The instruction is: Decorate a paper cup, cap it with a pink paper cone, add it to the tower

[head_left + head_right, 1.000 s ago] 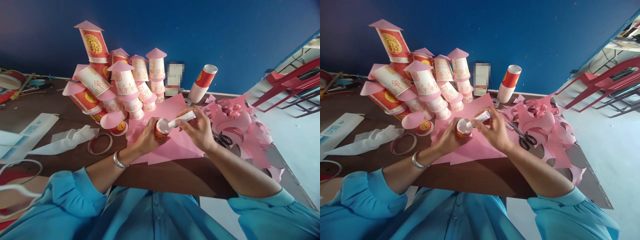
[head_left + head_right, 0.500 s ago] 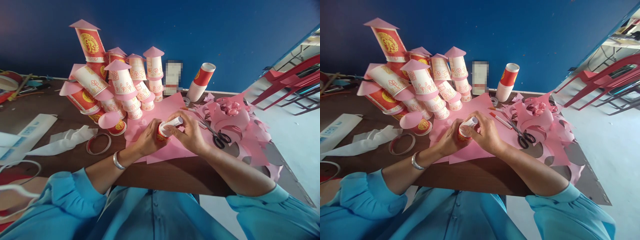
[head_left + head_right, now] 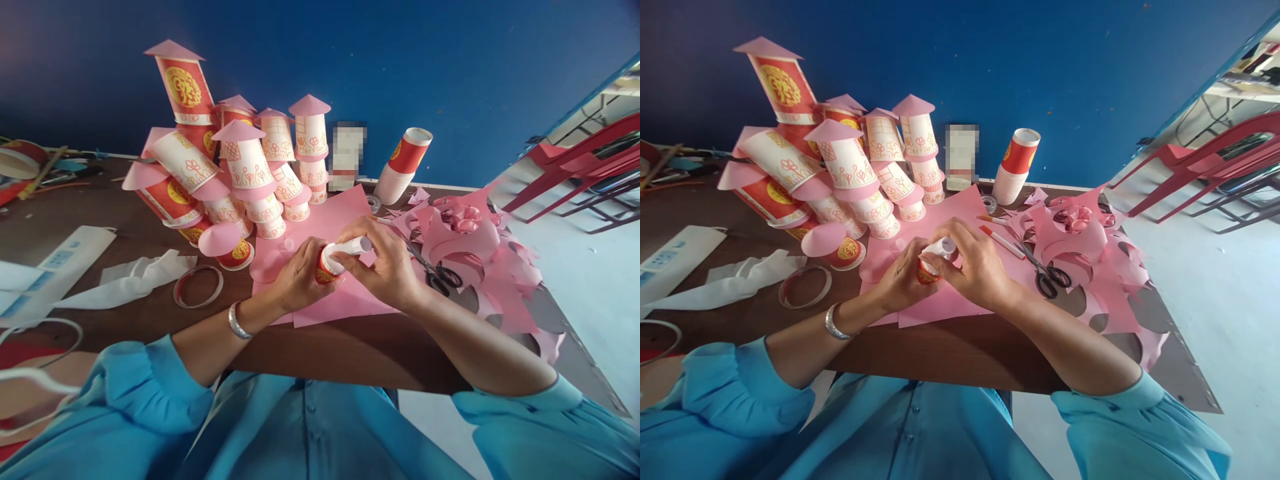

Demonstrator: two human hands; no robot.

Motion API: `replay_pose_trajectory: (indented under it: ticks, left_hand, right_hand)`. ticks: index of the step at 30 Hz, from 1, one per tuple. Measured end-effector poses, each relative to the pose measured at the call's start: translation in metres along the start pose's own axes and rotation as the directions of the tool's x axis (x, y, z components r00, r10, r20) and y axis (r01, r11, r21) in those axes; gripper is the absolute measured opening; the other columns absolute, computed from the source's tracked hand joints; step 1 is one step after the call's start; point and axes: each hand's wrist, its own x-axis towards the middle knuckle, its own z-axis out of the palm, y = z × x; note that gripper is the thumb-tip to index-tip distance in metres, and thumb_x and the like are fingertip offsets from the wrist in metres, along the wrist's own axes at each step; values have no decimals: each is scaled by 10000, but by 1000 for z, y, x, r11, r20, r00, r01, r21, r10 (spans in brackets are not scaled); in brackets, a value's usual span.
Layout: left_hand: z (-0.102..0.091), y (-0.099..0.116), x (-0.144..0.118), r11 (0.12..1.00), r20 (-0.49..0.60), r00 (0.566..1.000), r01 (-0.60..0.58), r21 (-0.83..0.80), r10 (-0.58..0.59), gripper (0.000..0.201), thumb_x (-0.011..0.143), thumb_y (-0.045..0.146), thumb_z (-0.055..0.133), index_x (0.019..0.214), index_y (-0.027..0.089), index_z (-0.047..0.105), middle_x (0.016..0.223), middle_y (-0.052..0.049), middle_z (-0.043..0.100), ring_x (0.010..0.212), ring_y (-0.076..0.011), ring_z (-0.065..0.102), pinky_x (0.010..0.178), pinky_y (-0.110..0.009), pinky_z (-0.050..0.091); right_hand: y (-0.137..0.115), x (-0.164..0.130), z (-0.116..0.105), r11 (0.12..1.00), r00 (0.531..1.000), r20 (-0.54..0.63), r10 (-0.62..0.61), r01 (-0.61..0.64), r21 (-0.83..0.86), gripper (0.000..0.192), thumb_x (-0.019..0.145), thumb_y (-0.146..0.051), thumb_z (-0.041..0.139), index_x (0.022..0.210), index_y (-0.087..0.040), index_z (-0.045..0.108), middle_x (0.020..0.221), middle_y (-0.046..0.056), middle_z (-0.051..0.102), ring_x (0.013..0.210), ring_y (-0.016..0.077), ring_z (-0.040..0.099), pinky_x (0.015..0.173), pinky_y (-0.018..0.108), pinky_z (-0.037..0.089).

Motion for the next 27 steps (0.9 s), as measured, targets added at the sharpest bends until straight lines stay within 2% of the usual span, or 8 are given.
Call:
replay_pose_trajectory:
  ticks: [5, 12, 15, 18, 20, 22, 25, 27]
  left_hand:
    - [0, -2, 0, 999, 4, 1000, 14, -29, -14, 414, 868, 226, 646, 1215, 232, 422, 1060, -76, 636, 942, -256, 694, 713, -392, 616]
    - [0, -4, -1, 996, -2, 999, 42, -74, -43, 447, 858, 231, 698, 1228, 240, 447, 1067, -66, 649, 947, -236, 688, 721, -369, 602]
    - [-1, -5, -2, 990, 23, 995, 98, -104, -96, 471, 857, 272, 750, 1229, 242, 463, 1074, -67, 651, 947, -229, 689, 734, -356, 600]
    - [-2, -8, -4, 976, 62, 984, 175, -129, -168, 522, 851, 359, 799, 1236, 237, 468, 1117, -86, 653, 958, -239, 697, 735, -359, 605]
    - [-1, -9, -5, 965, 84, 974, 221, -143, -210, 588, 837, 410, 822, 1264, 233, 459, 1159, -103, 655, 964, -252, 705, 731, -370, 608]
    - [0, -9, -5, 948, 112, 961, 270, -170, -254, 636, 834, 430, 826, 1302, 235, 443, 1171, -106, 663, 940, -251, 715, 708, -369, 609]
    - [2, -11, -4, 918, 168, 945, 317, -238, -282, 644, 879, 449, 782, 1372, 246, 422, 1199, -115, 672, 966, -259, 727, 725, -384, 624]
    - [2, -13, -5, 914, 179, 950, 299, -274, -257, 726, 893, 511, 761, 1451, 251, 375, 1337, -166, 629, 1134, -310, 705, 838, -453, 639]
  right_hand:
    - [3, -2, 6, 998, 997, 35, -61, 61, 0, 111, 1025, -334, 636, 1007, -232, 594, 949, 34, 711, 812, 177, 679, 703, 304, 535]
    - [1, -2, -2, 998, 995, 91, -37, 43, -56, 88, 972, -265, 664, 975, -225, 585, 875, 5, 677, 721, 151, 635, 630, 277, 491]
    - [2, -1, -5, 999, 998, 65, 4, -1, -49, 103, 928, -256, 694, 937, -228, 595, 839, 0, 674, 690, 152, 618, 616, 286, 487]
    - [3, 0, -8, 988, 990, -32, 136, -133, 79, 146, 917, -320, 739, 909, -239, 617, 820, -4, 682, 686, 151, 623, 615, 290, 511]
    - [4, 1, -8, 934, 956, -79, 282, -255, 248, 206, 909, -392, 773, 920, -242, 632, 846, -3, 693, 690, 144, 640, 612, 288, 538]
    - [7, 3, -6, 829, 909, -69, 410, -340, 444, 288, 879, -460, 810, 945, -236, 642, 870, -1, 701, 676, 136, 658, 609, 288, 571]
    - [12, 5, -1, 652, 864, 4, 504, -383, 654, 388, 816, -520, 862, 949, -222, 652, 840, -5, 707, 659, 134, 676, 601, 284, 606]
    - [15, 5, 1, 563, 844, 50, 534, -399, 724, 410, 792, -536, 878, 924, -215, 660, 822, -5, 710, 658, 133, 677, 591, 275, 611]
